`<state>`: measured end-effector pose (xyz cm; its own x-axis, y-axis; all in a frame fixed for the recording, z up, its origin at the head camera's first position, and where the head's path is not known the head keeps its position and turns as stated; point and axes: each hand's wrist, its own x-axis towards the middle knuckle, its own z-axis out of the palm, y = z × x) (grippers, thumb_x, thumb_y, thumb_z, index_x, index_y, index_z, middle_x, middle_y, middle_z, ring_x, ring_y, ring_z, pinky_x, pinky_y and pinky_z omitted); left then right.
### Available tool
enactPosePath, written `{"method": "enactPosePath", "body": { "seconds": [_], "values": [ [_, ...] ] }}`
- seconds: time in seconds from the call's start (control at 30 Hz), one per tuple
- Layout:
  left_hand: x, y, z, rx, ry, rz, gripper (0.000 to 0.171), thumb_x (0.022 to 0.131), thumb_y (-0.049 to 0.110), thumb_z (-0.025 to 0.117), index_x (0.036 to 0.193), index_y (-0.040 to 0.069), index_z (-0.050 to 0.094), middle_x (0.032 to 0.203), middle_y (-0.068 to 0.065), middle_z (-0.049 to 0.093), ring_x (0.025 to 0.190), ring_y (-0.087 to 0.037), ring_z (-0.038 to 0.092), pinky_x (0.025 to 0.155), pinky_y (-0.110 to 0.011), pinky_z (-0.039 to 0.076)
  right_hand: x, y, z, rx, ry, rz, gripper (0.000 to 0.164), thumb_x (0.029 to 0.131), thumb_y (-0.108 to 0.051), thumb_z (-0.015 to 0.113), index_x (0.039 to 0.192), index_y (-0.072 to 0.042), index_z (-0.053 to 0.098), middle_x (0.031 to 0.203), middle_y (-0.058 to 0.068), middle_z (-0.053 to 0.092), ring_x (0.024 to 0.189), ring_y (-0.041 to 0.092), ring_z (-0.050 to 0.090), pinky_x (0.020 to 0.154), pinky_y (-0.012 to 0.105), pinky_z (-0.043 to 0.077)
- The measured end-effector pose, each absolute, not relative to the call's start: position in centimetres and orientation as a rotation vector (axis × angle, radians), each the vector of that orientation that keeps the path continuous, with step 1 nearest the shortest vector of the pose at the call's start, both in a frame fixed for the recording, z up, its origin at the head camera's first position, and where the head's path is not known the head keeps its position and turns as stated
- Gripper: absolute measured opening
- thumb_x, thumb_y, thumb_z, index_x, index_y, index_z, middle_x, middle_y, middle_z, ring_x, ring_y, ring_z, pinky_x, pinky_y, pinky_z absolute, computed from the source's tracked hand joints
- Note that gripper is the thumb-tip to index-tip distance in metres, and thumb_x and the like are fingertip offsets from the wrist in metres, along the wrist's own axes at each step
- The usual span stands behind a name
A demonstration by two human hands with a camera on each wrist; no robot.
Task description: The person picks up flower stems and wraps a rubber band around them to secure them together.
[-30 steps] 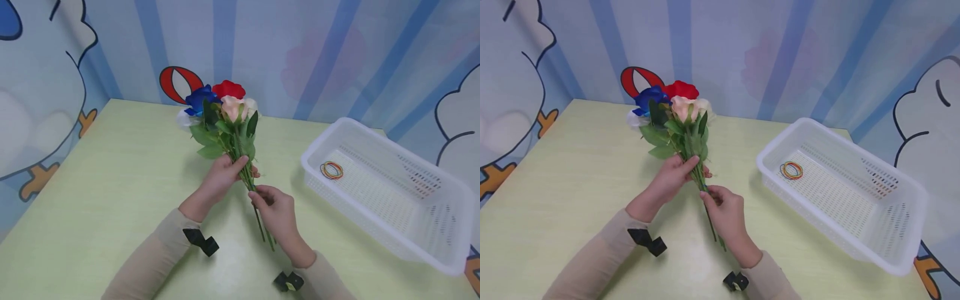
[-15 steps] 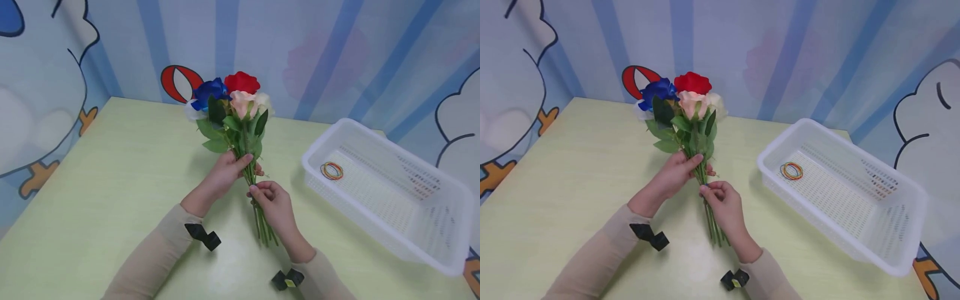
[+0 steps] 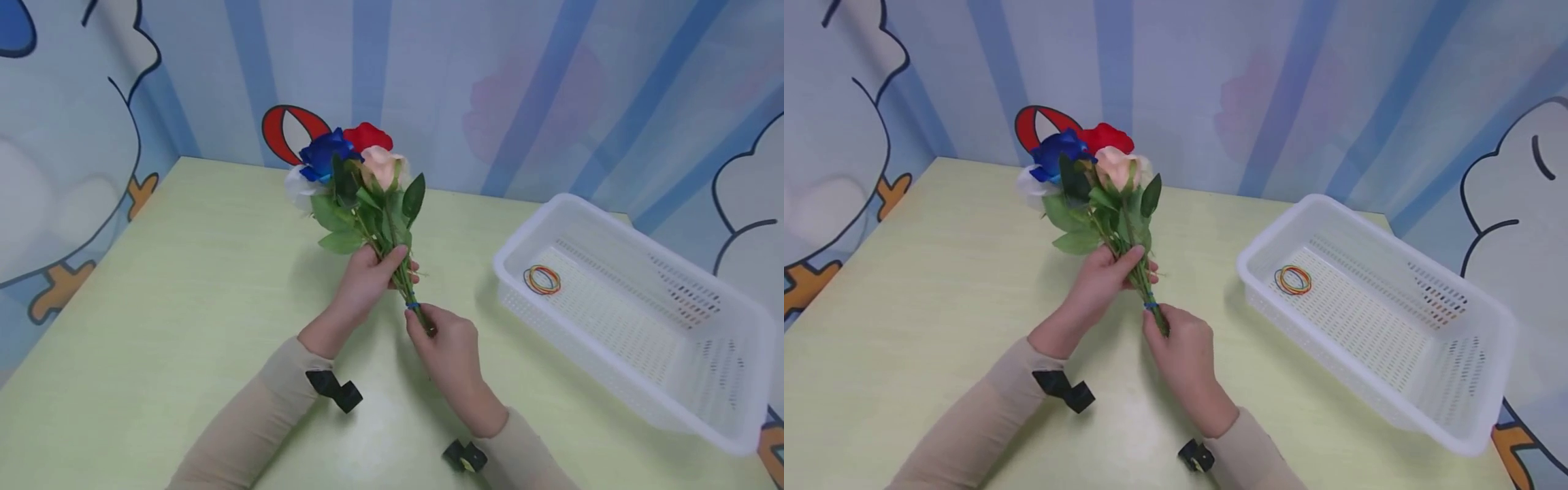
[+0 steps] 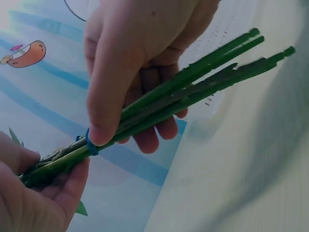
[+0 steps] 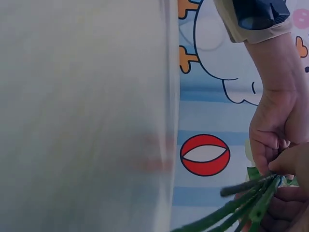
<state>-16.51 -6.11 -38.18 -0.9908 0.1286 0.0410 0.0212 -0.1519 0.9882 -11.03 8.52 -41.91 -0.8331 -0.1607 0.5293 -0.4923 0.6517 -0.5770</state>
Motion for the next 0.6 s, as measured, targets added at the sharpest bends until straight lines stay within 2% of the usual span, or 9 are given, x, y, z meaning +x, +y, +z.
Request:
{"method": "enactPosePath", "body": {
  "seconds": [0.1,0.3,0.47,0.6],
  "values": [
    [-16.3,-5.4,-38.2,0.121,2.039,2.352,0.028,0.101,0.016,0.051,0.119,-0.005,0.055,0.092,-0.017,0.066,0.072,-0.011,0.068,0.071,-0.029,0.057,-11.3,8.5,-41.9,0.56,-2.388,0.889,0.013,0.086,-0.009,0.067,0.077,0.0,0.07,0.054,0.0,0.055,0.046,0.004,0.04,0.042,0.016,0.031],
    [-16.2,-4.5,-38.8,0.104,1.993,2.328,0.03,0.102,0.015,0.049,0.119,-0.009,0.054,0.084,-0.017,0.067,0.067,-0.011,0.068,0.069,-0.031,0.058,-11.5,8.5,-41.9,0.589,-2.37,0.827,0.026,0.087,-0.007,0.065,0.063,-0.004,0.056,0.05,-0.002,0.041,0.044,0.005,0.033,0.041,0.017,0.025],
    [-16.3,-4.6,-38.9,0.109,1.987,2.3,0.029,0.102,0.014,0.048,0.118,-0.01,0.054,0.084,-0.018,0.067,0.067,-0.011,0.068,0.069,-0.031,0.058,-11.5,8.3,-41.8,0.62,-2.394,0.789,0.032,0.09,-0.007,0.063,0.061,-0.008,0.05,0.05,-0.003,0.039,0.044,0.006,0.033,0.041,0.017,0.026],
    [-17.1,-4.7,-38.7,0.103,2.0,2.159,0.03,0.102,0.018,0.05,0.119,-0.006,0.055,0.085,-0.015,0.067,0.069,-0.012,0.067,0.07,-0.031,0.058,-11.7,8.5,-41.5,0.598,-2.482,0.884,0.028,0.09,-0.01,0.064,0.063,-0.005,0.058,0.049,-0.002,0.046,0.044,0.005,0.037,0.041,0.018,0.031]
  ]
}}
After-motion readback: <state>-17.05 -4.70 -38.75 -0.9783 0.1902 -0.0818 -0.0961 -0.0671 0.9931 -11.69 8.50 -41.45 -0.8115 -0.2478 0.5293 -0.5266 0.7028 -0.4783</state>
